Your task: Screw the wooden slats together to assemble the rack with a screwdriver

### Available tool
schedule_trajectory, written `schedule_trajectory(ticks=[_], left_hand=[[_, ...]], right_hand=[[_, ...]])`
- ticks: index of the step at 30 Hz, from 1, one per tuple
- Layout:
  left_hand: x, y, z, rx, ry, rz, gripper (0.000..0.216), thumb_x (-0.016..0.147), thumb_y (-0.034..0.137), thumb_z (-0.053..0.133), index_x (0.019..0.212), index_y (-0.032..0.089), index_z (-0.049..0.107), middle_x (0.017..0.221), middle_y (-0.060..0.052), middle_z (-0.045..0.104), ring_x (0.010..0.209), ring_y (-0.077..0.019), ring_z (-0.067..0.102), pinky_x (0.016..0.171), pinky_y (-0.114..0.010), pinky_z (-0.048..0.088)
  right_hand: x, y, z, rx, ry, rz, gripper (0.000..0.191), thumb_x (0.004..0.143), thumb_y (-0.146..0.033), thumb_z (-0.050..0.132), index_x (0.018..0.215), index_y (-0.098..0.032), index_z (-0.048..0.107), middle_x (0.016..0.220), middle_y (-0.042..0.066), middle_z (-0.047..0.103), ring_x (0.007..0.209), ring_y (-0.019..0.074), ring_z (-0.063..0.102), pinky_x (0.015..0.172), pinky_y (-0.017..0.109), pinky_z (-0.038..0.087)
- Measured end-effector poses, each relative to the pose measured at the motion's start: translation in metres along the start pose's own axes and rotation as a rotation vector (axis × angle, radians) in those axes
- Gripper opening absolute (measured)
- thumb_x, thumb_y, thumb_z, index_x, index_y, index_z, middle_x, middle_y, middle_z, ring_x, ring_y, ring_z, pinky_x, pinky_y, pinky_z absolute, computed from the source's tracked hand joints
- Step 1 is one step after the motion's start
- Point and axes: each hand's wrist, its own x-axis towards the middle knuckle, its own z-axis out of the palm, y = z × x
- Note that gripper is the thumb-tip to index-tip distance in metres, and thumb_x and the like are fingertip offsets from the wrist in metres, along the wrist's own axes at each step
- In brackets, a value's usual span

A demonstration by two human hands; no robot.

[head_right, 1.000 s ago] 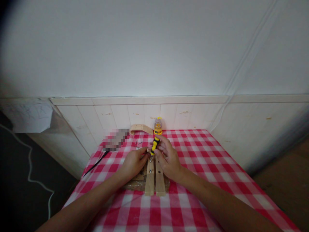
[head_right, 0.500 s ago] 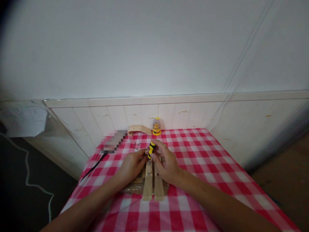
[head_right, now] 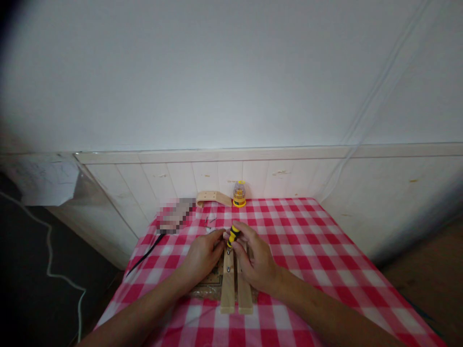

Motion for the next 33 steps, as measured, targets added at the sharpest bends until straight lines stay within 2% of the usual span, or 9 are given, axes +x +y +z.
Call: schedule_trajectory(ticks=[10, 18, 22, 28, 33], left_hand=[[-0.0005, 0.0042, -0.0042, 0.072, -0.051, -0.046, 0.027, 0.097, 0.031, 0.041, 0.11, 0.024, 0.064, 0.101, -0.008, 0.075, 0.097, -0.0217, 0.07, 0.082, -0.028, 0.049], [-0.0004, 0.004, -0.0052, 0.126, -0.044, -0.042, 0.03, 0.097, 0.035, 0.04, 0.11, 0.024, 0.064, 0.102, -0.008, 0.075, 0.097, -0.0237, 0.07, 0.078, -0.029, 0.049], [-0.0002, 0.0051, -0.0061, 0.118, -0.051, -0.055, 0.031, 0.098, 0.036, 0.041, 0.114, 0.023, 0.064, 0.1, -0.009, 0.075, 0.098, -0.0224, 0.07, 0.08, -0.028, 0.049], [-0.0012, 0.0027, -0.0047, 0.083, -0.02, -0.012, 0.028, 0.097, 0.034, 0.043, 0.11, 0.023, 0.065, 0.097, -0.008, 0.075, 0.094, -0.0223, 0.07, 0.078, -0.028, 0.049], [-0.0001, 0.0, -0.0026, 0.088, -0.024, -0.016, 0.029, 0.097, 0.035, 0.043, 0.112, 0.023, 0.065, 0.098, -0.008, 0.076, 0.094, -0.0225, 0.071, 0.077, -0.028, 0.049]], right_hand=[[-0.0004, -0.0018, 0.0024, 0.052, 0.023, -0.012, 0.044, 0.1, -0.02, 0.052, 0.142, -0.033, 0.043, 0.119, 0.01, 0.072, 0.108, 0.0222, 0.073, 0.092, 0.039, 0.062], [-0.0005, -0.0001, 0.0027, 0.101, 0.039, 0.033, 0.044, 0.099, -0.024, 0.056, 0.141, -0.029, 0.044, 0.125, 0.013, 0.07, 0.111, 0.0246, 0.071, 0.096, 0.045, 0.059], [-0.0027, 0.0026, 0.0022, 0.056, 0.047, 0.058, 0.044, 0.098, -0.025, 0.058, 0.141, -0.028, 0.046, 0.132, 0.015, 0.065, 0.12, 0.027, 0.066, 0.094, 0.044, 0.06], [-0.0032, -0.0017, 0.0022, 0.09, 0.044, 0.071, 0.045, 0.1, -0.026, 0.055, 0.143, -0.029, 0.042, 0.125, 0.013, 0.069, 0.114, 0.0254, 0.07, 0.094, 0.045, 0.06], [-0.0038, -0.0006, 0.0019, 0.057, 0.057, 0.09, 0.044, 0.099, -0.028, 0.057, 0.141, -0.029, 0.044, 0.133, 0.015, 0.064, 0.119, 0.0275, 0.066, 0.091, 0.044, 0.061]])
